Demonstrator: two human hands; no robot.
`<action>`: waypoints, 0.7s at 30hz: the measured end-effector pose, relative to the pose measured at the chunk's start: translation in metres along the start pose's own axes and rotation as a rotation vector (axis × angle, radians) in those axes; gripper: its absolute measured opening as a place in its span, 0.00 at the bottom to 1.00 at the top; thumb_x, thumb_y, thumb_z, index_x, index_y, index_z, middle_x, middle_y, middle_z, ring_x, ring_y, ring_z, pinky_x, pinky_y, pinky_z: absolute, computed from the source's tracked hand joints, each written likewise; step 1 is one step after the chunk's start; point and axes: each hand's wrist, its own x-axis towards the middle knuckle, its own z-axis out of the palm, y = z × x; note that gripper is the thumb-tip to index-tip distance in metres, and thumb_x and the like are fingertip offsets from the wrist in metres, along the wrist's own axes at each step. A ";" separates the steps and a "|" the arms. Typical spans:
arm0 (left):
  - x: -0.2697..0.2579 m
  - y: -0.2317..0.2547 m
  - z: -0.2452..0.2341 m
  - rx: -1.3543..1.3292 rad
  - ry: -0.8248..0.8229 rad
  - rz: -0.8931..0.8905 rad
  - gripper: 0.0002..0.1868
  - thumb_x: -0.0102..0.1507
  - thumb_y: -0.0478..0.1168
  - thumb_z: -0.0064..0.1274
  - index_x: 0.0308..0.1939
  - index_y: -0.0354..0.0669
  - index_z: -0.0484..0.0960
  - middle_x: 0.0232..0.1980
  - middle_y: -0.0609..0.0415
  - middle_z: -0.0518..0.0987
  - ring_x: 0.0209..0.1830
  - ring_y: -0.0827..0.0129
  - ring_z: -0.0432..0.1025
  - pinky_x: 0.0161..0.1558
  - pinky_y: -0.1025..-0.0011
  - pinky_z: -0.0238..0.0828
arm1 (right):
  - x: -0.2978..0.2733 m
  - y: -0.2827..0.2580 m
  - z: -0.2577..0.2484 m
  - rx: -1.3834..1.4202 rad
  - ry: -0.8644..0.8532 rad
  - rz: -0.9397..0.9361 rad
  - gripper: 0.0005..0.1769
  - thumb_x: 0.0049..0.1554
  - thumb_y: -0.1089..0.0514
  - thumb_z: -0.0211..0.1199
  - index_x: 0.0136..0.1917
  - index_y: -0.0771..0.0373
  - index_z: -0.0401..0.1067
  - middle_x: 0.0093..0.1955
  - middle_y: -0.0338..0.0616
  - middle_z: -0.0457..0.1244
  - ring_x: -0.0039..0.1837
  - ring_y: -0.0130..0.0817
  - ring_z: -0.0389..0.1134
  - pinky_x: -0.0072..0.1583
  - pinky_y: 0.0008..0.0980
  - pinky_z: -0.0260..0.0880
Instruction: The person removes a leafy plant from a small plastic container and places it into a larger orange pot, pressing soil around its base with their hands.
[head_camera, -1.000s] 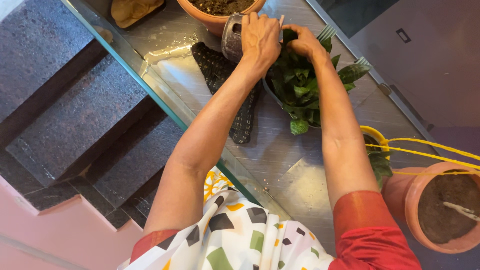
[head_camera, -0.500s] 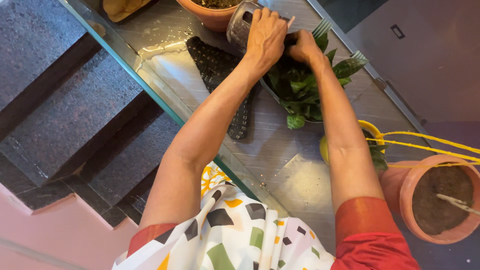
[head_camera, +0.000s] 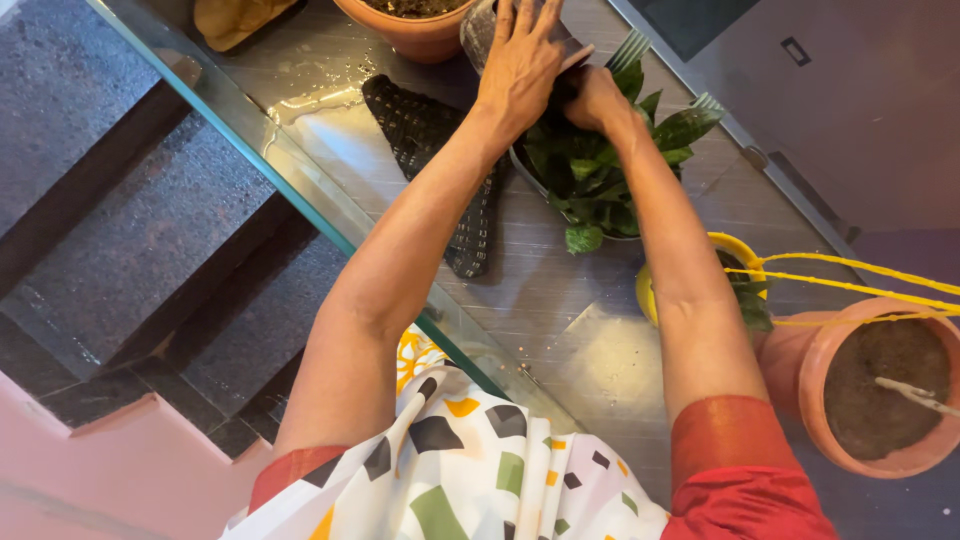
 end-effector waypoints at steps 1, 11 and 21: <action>-0.001 -0.001 0.000 -0.034 0.028 0.011 0.27 0.63 0.33 0.48 0.62 0.63 0.87 0.77 0.35 0.59 0.76 0.35 0.49 0.74 0.34 0.33 | 0.000 0.002 0.002 -0.025 -0.009 -0.019 0.27 0.48 0.67 0.62 0.62 0.61 0.75 0.58 0.60 0.68 0.61 0.59 0.68 0.59 0.45 0.71; -0.001 0.011 -0.003 0.064 -0.052 0.064 0.09 0.62 0.37 0.52 0.42 0.38 0.85 0.78 0.37 0.62 0.81 0.40 0.48 0.78 0.40 0.33 | 0.003 0.018 0.026 -0.277 0.016 -0.090 0.27 0.47 0.64 0.65 0.62 0.60 0.75 0.62 0.60 0.66 0.64 0.61 0.66 0.60 0.51 0.70; -0.004 0.014 0.011 0.133 -0.140 0.127 0.09 0.62 0.36 0.51 0.41 0.40 0.86 0.76 0.37 0.65 0.80 0.41 0.51 0.78 0.40 0.29 | 0.000 0.025 0.045 -0.378 0.076 -0.058 0.29 0.47 0.62 0.65 0.64 0.62 0.72 0.59 0.63 0.67 0.58 0.61 0.69 0.57 0.53 0.72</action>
